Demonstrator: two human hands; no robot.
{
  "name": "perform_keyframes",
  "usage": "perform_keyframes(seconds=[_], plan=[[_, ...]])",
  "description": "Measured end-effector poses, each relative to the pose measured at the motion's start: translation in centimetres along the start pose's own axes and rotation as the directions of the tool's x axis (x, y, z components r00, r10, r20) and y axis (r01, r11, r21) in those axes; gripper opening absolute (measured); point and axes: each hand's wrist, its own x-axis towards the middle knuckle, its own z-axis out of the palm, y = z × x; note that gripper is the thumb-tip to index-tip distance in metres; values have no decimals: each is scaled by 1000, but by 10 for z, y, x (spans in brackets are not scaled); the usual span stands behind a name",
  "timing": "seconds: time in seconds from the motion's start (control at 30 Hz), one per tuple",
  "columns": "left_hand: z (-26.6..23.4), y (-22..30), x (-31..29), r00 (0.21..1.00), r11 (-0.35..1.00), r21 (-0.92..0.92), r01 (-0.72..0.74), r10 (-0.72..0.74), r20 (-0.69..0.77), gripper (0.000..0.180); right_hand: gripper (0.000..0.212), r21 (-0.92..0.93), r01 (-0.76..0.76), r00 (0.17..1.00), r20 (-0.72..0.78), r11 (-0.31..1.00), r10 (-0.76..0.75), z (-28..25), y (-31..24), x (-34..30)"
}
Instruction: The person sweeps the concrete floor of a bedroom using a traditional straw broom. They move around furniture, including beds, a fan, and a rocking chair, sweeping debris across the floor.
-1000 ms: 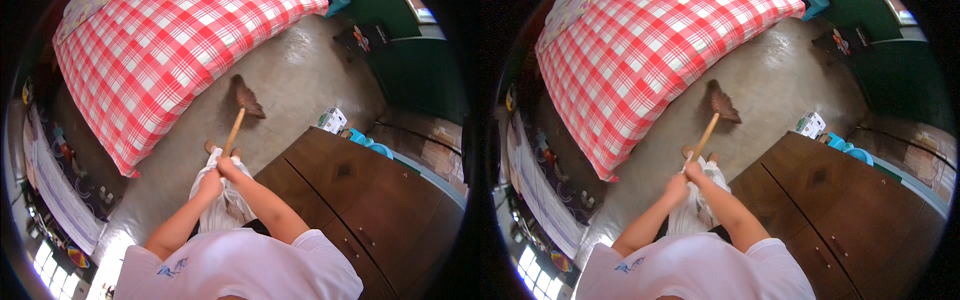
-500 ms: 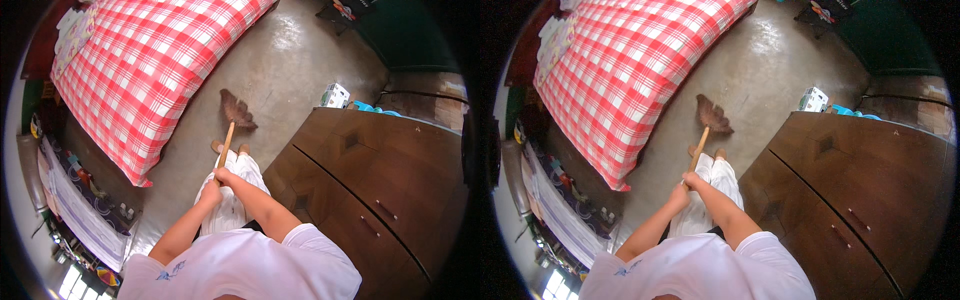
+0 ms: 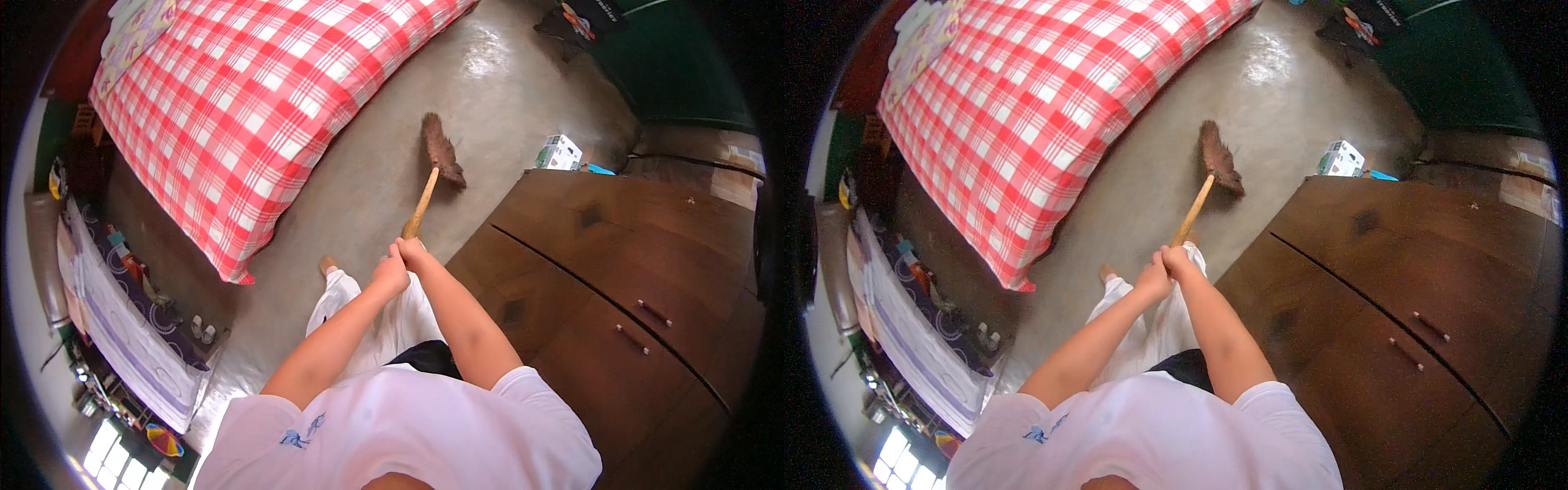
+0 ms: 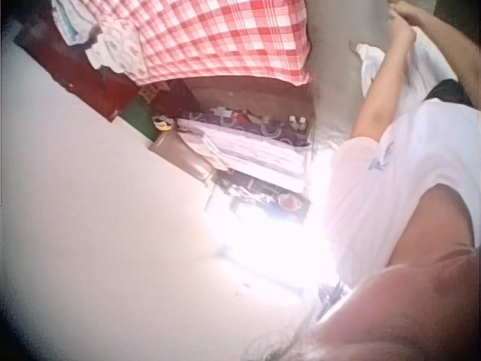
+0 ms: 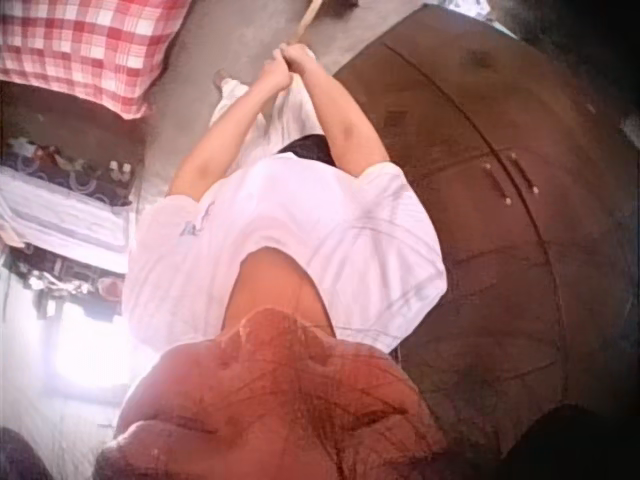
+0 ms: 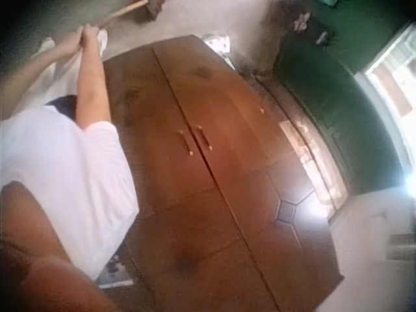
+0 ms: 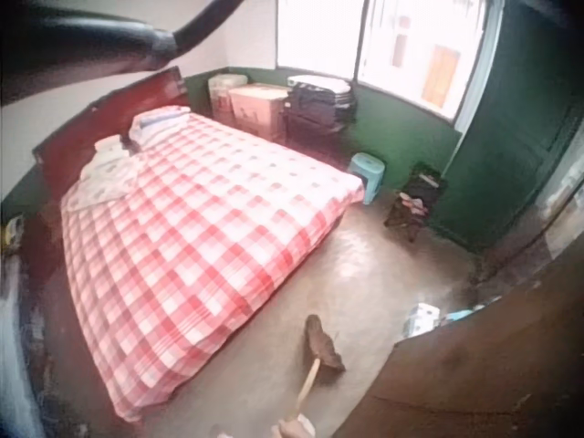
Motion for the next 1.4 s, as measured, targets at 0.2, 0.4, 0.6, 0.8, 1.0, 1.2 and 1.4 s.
perform_keyframes(seconds=[0.2,0.4,0.6,0.8,1.0,1.2,1.4], plan=[[-6,-141,-51,990,993,-42,114,-110,90,62,31,-299,-43,971,213,953,110,117,97,-22],[-40,-273,-129,994,976,-189,109,-100,54,67,31,-159,-52,980,182,986,81,245,141,-111],[-42,-298,-127,999,977,-212,32,-39,-28,60,34,-521,26,999,45,853,-3,257,151,-97],[-14,-347,-95,991,957,-264,117,-129,-32,63,27,-878,201,971,238,434,31,300,155,-66],[14,-376,-171,977,934,-287,210,-210,32,79,37,-633,278,945,315,723,-88,302,321,-25],[45,-373,-222,975,916,-351,194,-220,-36,69,37,-685,296,955,216,666,-202,285,303,-129],[102,-378,-207,991,968,-212,137,-134,28,63,39,-806,342,938,262,484,-228,238,343,-97]])
